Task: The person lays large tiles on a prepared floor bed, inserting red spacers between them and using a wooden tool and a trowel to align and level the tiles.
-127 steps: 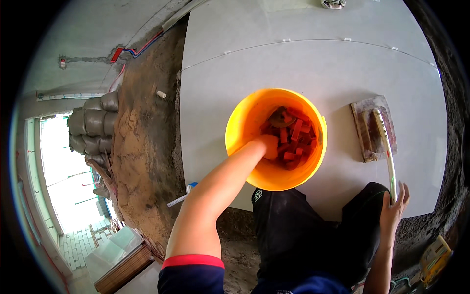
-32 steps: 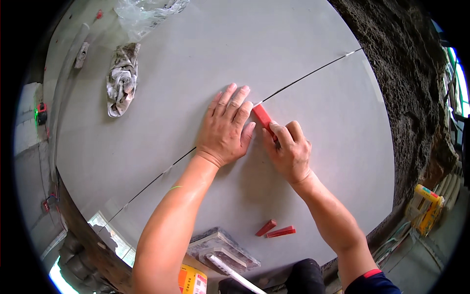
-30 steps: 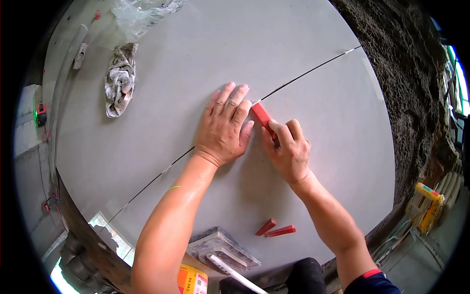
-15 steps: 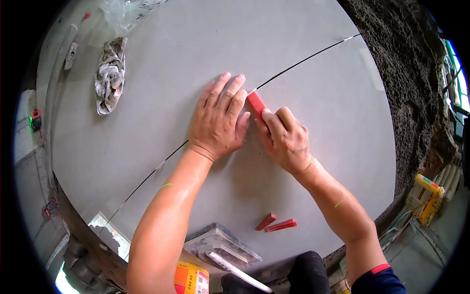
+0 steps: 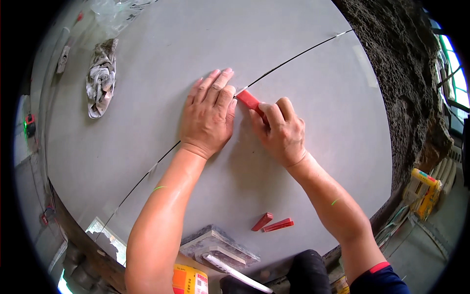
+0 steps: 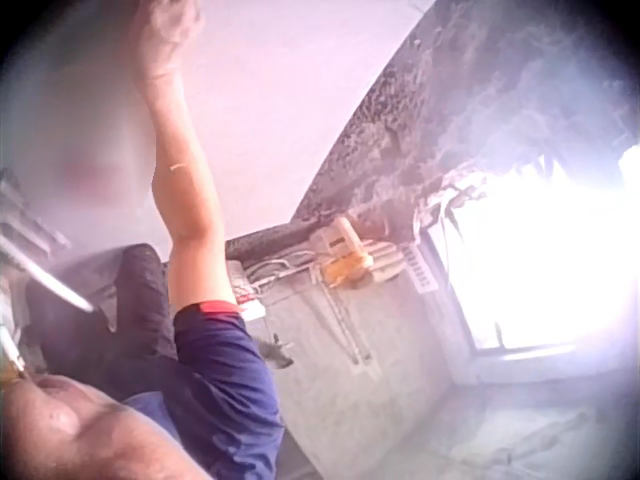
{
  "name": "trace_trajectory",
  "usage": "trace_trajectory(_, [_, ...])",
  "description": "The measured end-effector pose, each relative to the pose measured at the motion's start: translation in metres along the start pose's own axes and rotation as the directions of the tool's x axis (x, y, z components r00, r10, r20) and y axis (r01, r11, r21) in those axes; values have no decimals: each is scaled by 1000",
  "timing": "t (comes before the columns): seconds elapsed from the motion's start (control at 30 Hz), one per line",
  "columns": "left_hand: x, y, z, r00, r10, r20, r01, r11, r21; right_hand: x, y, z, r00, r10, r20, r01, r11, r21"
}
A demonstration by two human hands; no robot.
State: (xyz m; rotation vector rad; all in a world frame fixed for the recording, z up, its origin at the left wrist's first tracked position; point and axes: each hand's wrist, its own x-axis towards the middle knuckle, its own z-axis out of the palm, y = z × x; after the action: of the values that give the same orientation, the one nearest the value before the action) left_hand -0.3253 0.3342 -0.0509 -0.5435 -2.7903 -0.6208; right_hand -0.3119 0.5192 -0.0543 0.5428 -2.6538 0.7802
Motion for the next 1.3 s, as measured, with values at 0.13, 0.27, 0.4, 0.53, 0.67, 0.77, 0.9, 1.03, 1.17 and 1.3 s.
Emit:
trace_trajectory(0.13, [3, -1, 3, 1000, 18, -13, -17, 999, 47, 3, -9, 2, 990, 127, -65, -130, 990, -47])
trace_trajectory(0.27, [5, -3, 7, 999, 22, -37, -18, 994, 105, -1, -8, 5, 985, 151, -83, -158, 984, -85])
trace_trajectory(0.4, [10, 2, 7, 998, 10, -63, -5, 997, 79, -1, -7, 6, 987, 130, -90, -137, 988, -74])
trace_trajectory(0.53, [12, -2, 12, 996, 47, -75, -42, 997, 62, 0, -12, 2, 983, 174, -64, -176, 984, -26])
trace_trajectory(0.67, [12, -2, 12, 989, 103, -110, -96, 993, 68, -2, -10, 0, 987, 142, -76, -143, 990, -2])
trace_trajectory(0.77, [11, -4, 16, 988, 108, -110, -99, 991, 84, -2, -13, 3, 982, 181, -57, -183, 983, -35])
trace_trajectory(0.9, [11, -3, 16, 987, 122, -100, -112, 989, 100, -1, -14, 9, 976, 199, -89, -203, 978, -47])
trace_trajectory(1.03, [12, -3, 15, 987, 129, -95, -122, 989, 78, 1, -22, 10, 969, 236, -72, -238, 971, -28])
trace_trajectory(1.17, [15, -2, 17, 985, 118, -125, -113, 993, 47, 21, -30, 12, 964, 266, -11, -267, 964, -17])
trace_trajectory(1.3, [11, -7, 14, 985, 143, -94, -144, 990, -1, 24, -22, -15, 925, 227, 303, -282, 948, 150])
